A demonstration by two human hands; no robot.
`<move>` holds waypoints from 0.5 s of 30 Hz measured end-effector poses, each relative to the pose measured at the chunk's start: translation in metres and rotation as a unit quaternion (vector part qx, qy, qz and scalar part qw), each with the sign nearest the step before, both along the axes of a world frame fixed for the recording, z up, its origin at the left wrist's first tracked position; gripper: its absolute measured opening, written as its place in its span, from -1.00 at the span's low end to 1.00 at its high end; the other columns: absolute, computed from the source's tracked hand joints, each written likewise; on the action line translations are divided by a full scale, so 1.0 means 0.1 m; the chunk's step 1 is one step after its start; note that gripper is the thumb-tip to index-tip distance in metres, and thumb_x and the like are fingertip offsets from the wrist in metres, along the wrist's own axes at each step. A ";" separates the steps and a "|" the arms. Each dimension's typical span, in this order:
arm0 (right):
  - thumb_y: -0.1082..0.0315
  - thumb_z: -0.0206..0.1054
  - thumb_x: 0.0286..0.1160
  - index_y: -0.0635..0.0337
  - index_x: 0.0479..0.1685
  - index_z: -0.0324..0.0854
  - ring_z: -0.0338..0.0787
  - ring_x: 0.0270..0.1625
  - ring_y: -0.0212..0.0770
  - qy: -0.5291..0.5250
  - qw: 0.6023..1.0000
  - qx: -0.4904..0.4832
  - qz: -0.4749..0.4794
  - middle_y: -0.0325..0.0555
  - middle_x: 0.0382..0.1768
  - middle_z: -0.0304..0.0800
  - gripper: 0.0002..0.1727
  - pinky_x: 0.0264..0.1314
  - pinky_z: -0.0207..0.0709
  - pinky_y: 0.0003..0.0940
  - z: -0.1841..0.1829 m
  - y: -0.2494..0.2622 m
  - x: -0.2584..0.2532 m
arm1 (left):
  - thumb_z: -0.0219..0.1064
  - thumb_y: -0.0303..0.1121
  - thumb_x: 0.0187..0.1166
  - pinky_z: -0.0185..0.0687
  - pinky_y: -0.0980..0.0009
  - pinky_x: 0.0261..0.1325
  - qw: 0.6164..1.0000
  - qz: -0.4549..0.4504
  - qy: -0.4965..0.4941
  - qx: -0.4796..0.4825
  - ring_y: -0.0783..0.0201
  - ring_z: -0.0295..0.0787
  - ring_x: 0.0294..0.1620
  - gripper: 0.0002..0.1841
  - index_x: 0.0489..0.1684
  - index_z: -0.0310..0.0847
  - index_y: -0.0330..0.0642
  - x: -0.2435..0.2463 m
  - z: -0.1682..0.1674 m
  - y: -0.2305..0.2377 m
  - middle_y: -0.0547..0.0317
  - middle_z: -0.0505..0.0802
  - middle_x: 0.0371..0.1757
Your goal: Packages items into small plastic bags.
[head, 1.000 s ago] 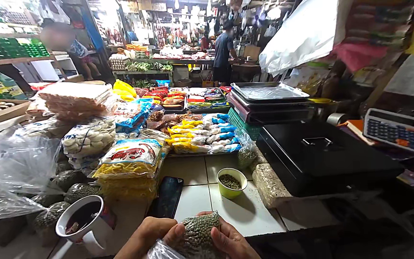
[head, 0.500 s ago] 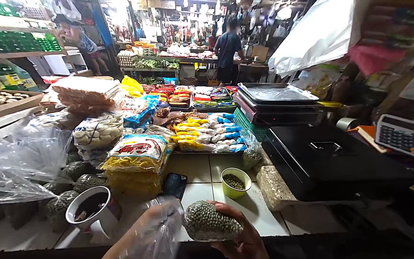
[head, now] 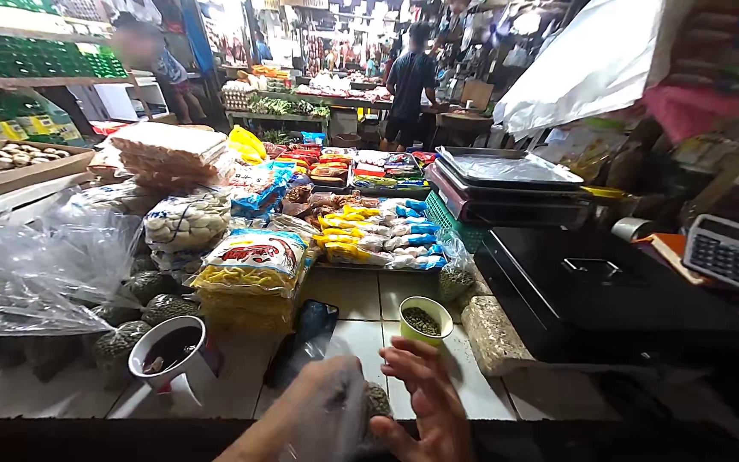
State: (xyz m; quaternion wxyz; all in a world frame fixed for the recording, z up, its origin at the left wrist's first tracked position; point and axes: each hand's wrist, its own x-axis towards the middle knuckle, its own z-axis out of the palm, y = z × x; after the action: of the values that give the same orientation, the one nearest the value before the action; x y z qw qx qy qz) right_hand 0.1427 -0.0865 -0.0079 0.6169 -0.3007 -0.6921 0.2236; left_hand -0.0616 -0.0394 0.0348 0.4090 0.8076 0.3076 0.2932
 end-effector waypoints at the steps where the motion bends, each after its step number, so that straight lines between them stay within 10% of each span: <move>1: 0.08 0.60 0.35 0.17 0.46 0.61 0.63 0.51 -0.16 -0.020 0.999 -0.027 0.011 0.03 0.52 0.56 -0.33 0.46 0.68 -0.22 -0.05 0.05 -0.02 | 0.29 -0.43 0.59 0.71 0.38 -0.22 0.997 -0.005 0.006 0.074 0.34 0.75 -0.34 -0.88 -0.23 0.71 -0.28 0.05 -0.06 -0.01 0.11 0.79 -0.34; 9: 0.16 0.33 0.51 0.65 0.65 0.23 0.56 0.60 -0.17 -0.044 0.990 -0.133 0.015 0.33 0.57 0.51 -0.16 0.68 0.41 -0.30 -0.16 0.09 0.01 | 0.31 -0.46 0.46 0.72 0.42 -0.28 0.961 0.087 0.048 0.260 0.30 0.72 -0.34 -0.94 -0.24 0.65 -0.23 0.10 0.02 0.35 0.12 0.72 -0.29; 12: 0.28 0.44 0.44 0.60 0.61 0.30 0.81 0.16 -0.34 0.021 0.987 -0.150 -0.053 0.10 0.19 0.77 -0.21 0.30 0.70 -0.44 -0.19 0.12 -0.04 | 0.24 -0.53 0.57 0.76 0.33 -0.33 0.943 0.077 0.074 0.314 0.19 0.75 -0.38 -0.92 -0.25 0.66 -0.29 0.18 0.02 0.35 0.03 0.71 -0.29; 15: 0.29 0.61 0.05 0.48 0.62 0.38 0.64 -0.20 -0.55 0.036 0.983 -0.163 -0.070 -0.15 -0.09 0.68 -0.05 -0.12 0.57 -0.69 -0.31 0.29 -0.02 | 0.26 -0.62 0.49 0.80 0.28 -0.21 0.929 0.018 0.085 0.360 0.10 0.80 -0.28 -0.91 -0.27 0.68 -0.31 0.28 -0.05 0.35 -0.02 0.75 -0.24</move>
State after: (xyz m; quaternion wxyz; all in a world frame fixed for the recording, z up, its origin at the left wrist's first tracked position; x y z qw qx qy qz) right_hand 0.1407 -0.0571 -0.0385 0.5983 -0.4365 -0.6009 0.3007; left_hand -0.0333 -0.0041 0.0296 0.0582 0.9169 0.2295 0.3213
